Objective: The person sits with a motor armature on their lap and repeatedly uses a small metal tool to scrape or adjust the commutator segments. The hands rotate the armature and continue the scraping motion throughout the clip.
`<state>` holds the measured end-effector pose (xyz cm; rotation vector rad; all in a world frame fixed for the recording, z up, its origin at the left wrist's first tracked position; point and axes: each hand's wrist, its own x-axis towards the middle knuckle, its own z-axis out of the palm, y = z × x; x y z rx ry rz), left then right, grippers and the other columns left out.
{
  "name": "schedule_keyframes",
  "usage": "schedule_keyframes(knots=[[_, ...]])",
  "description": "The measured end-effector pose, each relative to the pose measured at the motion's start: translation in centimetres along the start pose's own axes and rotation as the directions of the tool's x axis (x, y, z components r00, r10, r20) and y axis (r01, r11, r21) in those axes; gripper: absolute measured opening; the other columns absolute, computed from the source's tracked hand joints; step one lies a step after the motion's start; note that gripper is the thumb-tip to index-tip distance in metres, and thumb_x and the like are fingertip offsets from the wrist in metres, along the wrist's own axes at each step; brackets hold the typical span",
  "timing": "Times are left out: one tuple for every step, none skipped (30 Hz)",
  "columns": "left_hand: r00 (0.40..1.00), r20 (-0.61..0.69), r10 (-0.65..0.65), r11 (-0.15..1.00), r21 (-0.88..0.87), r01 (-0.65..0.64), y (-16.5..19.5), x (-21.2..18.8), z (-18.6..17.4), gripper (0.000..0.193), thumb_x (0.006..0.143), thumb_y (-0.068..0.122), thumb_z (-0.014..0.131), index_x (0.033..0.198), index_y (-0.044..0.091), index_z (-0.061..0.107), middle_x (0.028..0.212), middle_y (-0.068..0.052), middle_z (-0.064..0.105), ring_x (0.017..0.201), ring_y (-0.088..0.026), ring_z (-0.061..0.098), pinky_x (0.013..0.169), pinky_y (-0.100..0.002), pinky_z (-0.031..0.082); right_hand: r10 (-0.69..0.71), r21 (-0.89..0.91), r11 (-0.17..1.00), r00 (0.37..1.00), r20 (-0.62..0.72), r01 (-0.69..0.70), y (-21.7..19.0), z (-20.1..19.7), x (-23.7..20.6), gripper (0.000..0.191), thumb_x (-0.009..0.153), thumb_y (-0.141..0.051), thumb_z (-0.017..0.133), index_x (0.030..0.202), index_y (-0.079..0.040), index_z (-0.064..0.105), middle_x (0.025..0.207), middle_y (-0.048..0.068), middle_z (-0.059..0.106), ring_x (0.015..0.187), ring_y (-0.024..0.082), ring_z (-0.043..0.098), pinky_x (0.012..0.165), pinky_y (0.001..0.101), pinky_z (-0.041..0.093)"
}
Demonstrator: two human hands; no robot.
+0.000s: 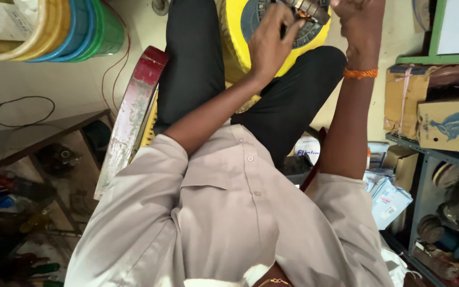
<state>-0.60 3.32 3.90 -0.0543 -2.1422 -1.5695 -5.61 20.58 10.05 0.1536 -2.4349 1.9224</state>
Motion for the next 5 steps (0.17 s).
schedule_keyframes(knots=[[0.986,-0.012,0.169,0.977,0.136,-0.165,0.1,0.1,-0.7,0.025,0.094,0.024,0.078,0.105,0.01,0.06,0.098,-0.012,0.059,0.095,-0.032,0.063,0.082,-0.042,0.051,0.148,0.03,0.989,0.989,-0.028,-0.147,-0.2,-0.4,-0.5,0.006,0.098,-0.002,0.076,0.099,0.002,0.071,0.082,-0.002,0.063,0.069,0.008,0.052,0.06,0.026,0.038],[0.946,-0.01,0.324,0.931,0.178,-0.318,-0.1,0.9,-1.1,0.024,0.093,0.024,0.077,0.109,0.014,0.062,0.102,-0.011,0.06,0.097,-0.032,0.062,0.082,-0.045,0.05,0.297,0.065,0.954,0.954,-0.053,-0.293,-0.3,-0.8,-1.0,0.006,0.1,-0.004,0.078,0.095,-0.001,0.074,0.075,-0.003,0.06,0.058,0.005,0.045,0.051,0.0243,0.03],[0.884,-0.002,0.468,0.863,0.216,-0.457,-0.6,1.9,-1.3,0.026,0.092,0.025,0.075,0.113,0.018,0.063,0.106,-0.009,0.061,0.098,-0.031,0.062,0.082,-0.048,0.049,0.294,0.11,0.951,0.955,-0.034,-0.289,-0.3,-1.1,-1.6,0.009,0.101,-0.004,0.077,0.093,-0.001,0.073,0.074,-0.004,0.057,0.056,0.004,0.042,0.051,0.0239,0.028],[0.8,0.012,0.599,0.773,0.251,-0.583,-1.2,2.9,-1.3,0.029,0.09,0.025,0.074,0.117,0.021,0.064,0.11,-0.008,0.062,0.1,-0.031,0.062,0.082,-0.051,0.049,0.291,0.155,0.946,0.957,-0.017,-0.285,-0.1,-1.3,-2.1,0.013,0.103,-0.003,0.077,0.091,-0.001,0.071,0.073,-0.004,0.054,0.055,0.004,0.039,0.05,0.0234,0.026],[0.793,0.161,0.588,0.782,0.136,-0.608,-1.8,4.0,-1.2,0.03,0.094,0.027,0.076,0.121,0.019,0.065,0.11,-0.008,0.064,0.098,-0.03,0.063,0.081,-0.049,0.05,0.287,0.2,0.939,0.958,0.001,-0.281,-0.1,-1.7,-2.6,0.016,0.104,-0.003,0.077,0.09,-0.002,0.07,0.072,-0.004,0.051,0.054,0.004,0.037,0.05,0.023,0.025]])
